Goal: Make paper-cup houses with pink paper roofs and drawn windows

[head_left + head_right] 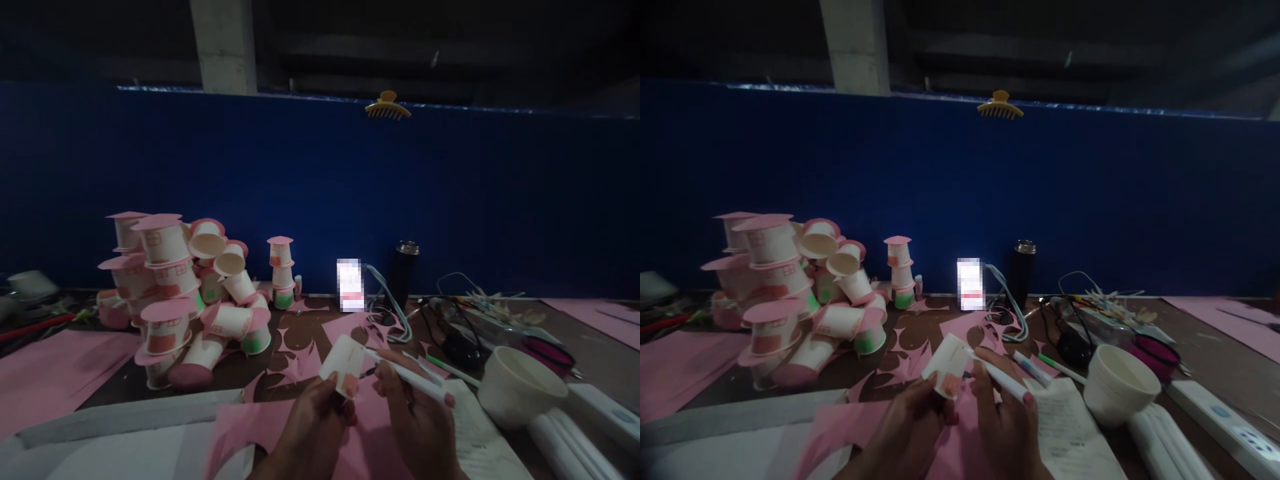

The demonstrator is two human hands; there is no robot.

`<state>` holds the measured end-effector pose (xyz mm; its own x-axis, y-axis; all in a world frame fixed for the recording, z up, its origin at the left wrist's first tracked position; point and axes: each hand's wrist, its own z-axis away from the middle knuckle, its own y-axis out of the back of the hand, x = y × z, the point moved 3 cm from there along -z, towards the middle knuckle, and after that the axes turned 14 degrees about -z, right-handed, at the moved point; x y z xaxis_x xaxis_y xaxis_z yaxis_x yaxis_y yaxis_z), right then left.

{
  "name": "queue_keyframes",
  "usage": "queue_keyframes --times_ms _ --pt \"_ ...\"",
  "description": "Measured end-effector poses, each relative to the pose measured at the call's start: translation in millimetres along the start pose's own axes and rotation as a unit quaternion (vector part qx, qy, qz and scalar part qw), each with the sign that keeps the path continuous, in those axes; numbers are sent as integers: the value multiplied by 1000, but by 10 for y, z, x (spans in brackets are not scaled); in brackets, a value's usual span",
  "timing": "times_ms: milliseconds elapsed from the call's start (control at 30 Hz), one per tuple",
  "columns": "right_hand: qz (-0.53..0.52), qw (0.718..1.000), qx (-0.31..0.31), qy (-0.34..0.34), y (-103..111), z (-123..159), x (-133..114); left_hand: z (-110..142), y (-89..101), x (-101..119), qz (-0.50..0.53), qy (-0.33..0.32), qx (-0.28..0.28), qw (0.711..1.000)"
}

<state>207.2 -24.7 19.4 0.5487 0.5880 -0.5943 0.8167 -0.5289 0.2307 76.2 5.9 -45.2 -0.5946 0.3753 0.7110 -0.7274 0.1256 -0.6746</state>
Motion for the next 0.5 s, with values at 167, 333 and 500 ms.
queue_keyframes --times_ms 167,333,500 --pt "7 1000 -13 20 -22 -24 -28 7 -27 35 -7 -11 -12 1000" --pt "15 999 -14 33 -16 -34 -62 9 -39 36 -4 -14 -22 1000" --pt "19 999 -19 34 -27 -16 -29 15 -41 40 0 -6 -9 1000"
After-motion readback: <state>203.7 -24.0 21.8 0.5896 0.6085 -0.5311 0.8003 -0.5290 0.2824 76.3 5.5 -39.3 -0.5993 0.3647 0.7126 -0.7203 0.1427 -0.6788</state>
